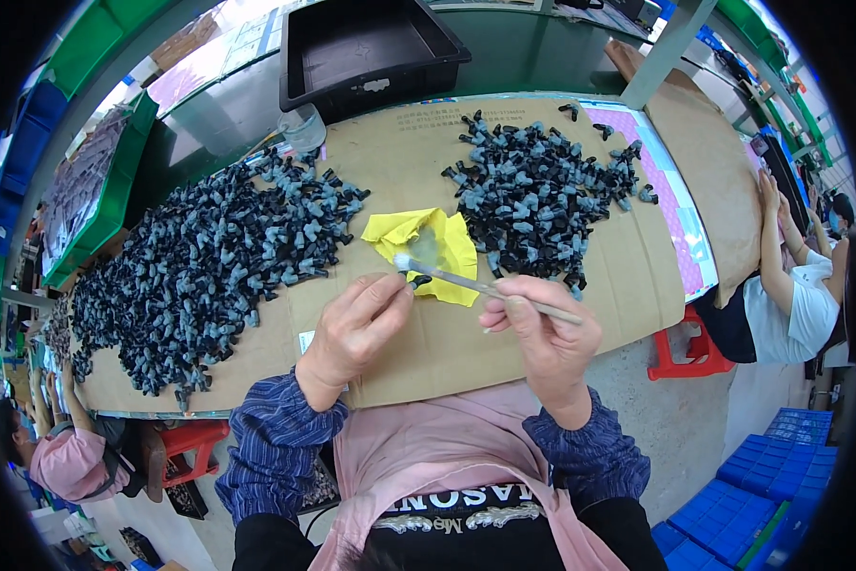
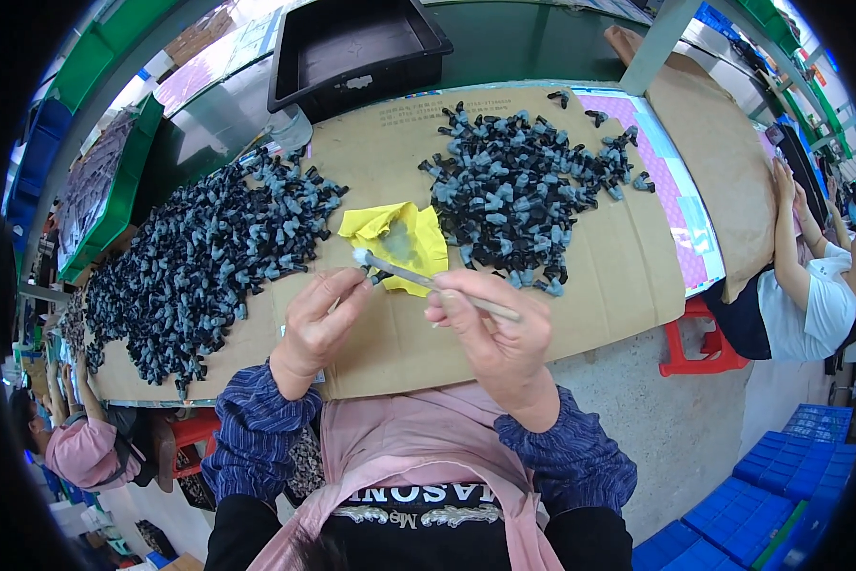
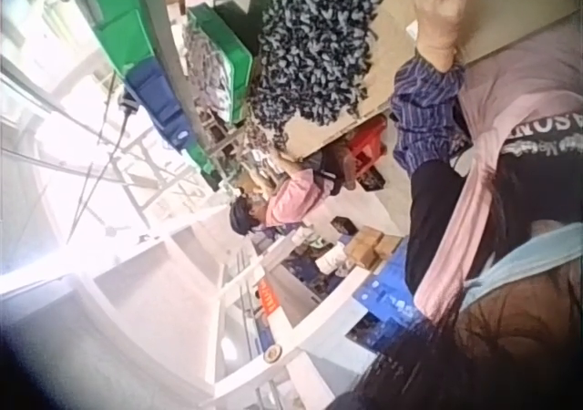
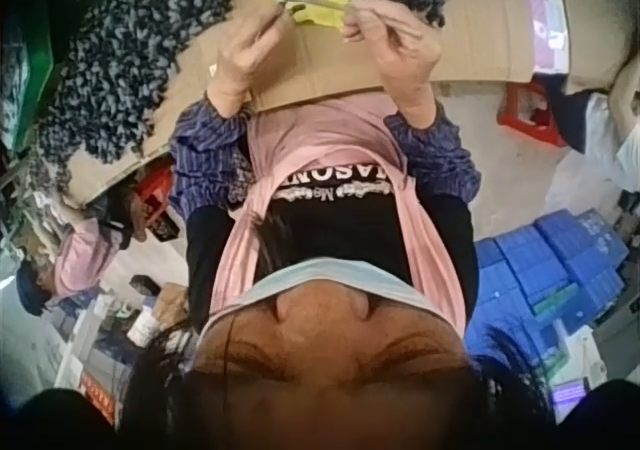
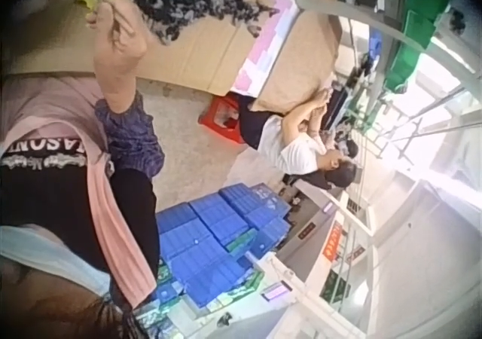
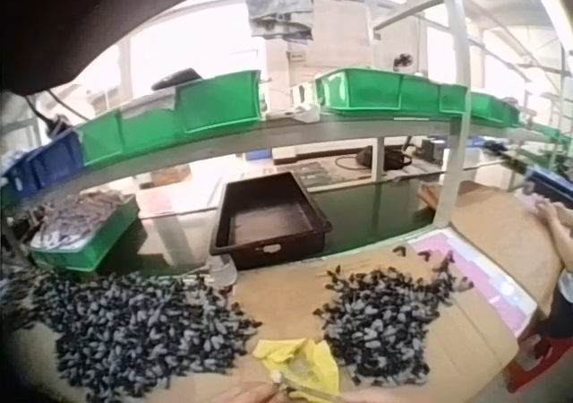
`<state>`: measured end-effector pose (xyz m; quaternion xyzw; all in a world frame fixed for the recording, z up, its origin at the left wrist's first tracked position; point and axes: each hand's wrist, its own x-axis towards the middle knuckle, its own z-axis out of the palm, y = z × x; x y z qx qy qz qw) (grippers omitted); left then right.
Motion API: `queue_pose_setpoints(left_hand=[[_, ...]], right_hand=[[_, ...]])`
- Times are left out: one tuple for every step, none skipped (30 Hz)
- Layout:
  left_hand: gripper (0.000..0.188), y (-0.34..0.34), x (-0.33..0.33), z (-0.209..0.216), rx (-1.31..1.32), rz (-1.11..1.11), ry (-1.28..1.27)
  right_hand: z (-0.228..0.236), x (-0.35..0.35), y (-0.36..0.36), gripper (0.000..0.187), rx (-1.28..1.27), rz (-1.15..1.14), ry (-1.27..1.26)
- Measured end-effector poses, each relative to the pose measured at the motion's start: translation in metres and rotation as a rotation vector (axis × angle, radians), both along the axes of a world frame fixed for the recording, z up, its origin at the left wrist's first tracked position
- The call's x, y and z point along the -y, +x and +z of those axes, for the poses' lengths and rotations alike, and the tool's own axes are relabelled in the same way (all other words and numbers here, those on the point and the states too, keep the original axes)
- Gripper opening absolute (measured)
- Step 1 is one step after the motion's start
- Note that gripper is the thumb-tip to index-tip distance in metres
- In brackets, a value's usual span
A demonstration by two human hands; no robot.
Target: The person applies a substance to small plastic parts with a small brush, then wipes them with a yellow cloth.
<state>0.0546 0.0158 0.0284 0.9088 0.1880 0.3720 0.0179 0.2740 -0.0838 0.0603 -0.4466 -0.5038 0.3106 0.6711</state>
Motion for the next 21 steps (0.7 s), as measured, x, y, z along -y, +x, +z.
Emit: queue_pose_setpoints(left_hand=[[0.031,-0.0004,-0.0002,0.0000,0.001,0.002,0.000],[0.031,-0.0007,-0.0005,-0.0003,-0.009,-0.002,0.015],[0.031,-0.0011,-0.0008,-0.0006,-0.019,-0.005,0.030],[0.031,-0.0020,-0.0013,-0.0006,-0.018,-0.004,0.029],[0.031,-0.0034,-0.0020,-0.0007,-0.015,-0.003,0.024],[0.031,-0.0044,-0.0025,-0.0009,-0.012,-0.003,0.018],[0.031,-0.0051,-0.0025,-0.0008,-0.012,0.000,0.017],[0.031,-0.0057,-0.0025,-0.0007,-0.013,0.003,0.022],[0.031,-0.0060,-0.0024,-0.0009,-0.014,0.006,0.026],[0.031,-0.0055,-0.0028,-0.0018,-0.013,0.006,0.025],[0.031,-0.0048,-0.0031,-0.0036,-0.012,0.000,0.032],[0.031,-0.0041,-0.0030,-0.0045,-0.012,-0.007,0.040],[0.031,-0.0039,-0.0032,-0.0045,-0.012,-0.008,0.039],[0.031,-0.0036,-0.0033,-0.0042,-0.011,-0.008,0.044],[0.031,-0.0036,-0.0034,-0.0039,-0.009,-0.007,0.048],[0.031,-0.0040,-0.0030,-0.0032,-0.009,-0.006,0.048],[0.031,-0.0048,-0.0027,-0.0022,-0.004,0.002,0.043],[0.031,-0.0055,-0.0025,-0.0018,0.001,0.010,0.039],[0.031,-0.0061,-0.0025,-0.0020,0.001,0.011,0.038],[0.031,-0.0066,-0.0027,-0.0024,-0.005,0.027,0.028],[0.032,-0.0069,-0.0025,-0.0029,-0.012,0.043,0.018]], right_hand=[[0.0007,-0.0020,-0.0018,0.015,0.072,0.002,-0.029],[0.0012,-0.0031,-0.0027,0.014,0.144,0.005,-0.058],[0.0013,-0.0034,-0.0023,0.014,0.145,0.006,-0.059],[0.0015,-0.0029,-0.0007,0.012,0.177,-0.012,-0.050],[0.0019,-0.0024,0.0011,0.011,0.208,-0.030,-0.041],[0.0030,-0.0022,0.0030,0.011,0.210,-0.030,-0.043],[0.0043,-0.0026,0.0048,0.011,0.219,-0.049,-0.058],[0.0053,-0.0031,0.0057,0.011,0.228,-0.069,-0.073],[0.0058,-0.0036,0.0049,0.011,0.228,-0.066,-0.074],[0.0071,-0.0038,0.0034,0.011,0.199,-0.060,-0.065],[0.0079,-0.0042,0.0018,0.011,0.169,-0.054,-0.057],[0.0083,-0.0051,0.0002,0.011,0.169,-0.054,-0.058],[0.0084,-0.0069,-0.0018,0.011,0.208,-0.036,-0.046],[0.0083,-0.0080,-0.0027,0.011,0.246,-0.017,-0.034],[0.0076,-0.0081,-0.0013,0.011,0.245,-0.018,-0.034],[0.0066,-0.0076,0.0014,0.010,0.269,-0.048,-0.040],[0.0061,-0.0070,0.0032,0.010,0.292,-0.077,-0.046],[0.0071,-0.0063,0.0036,0.010,0.293,-0.076,-0.047],[0.0090,-0.0054,0.0039,0.010,0.272,-0.088,-0.045],[0.0101,-0.0045,0.0038,0.010,0.252,-0.099,-0.044],[0.0101,-0.0038,0.0025,0.010,0.252,-0.097,-0.045]])
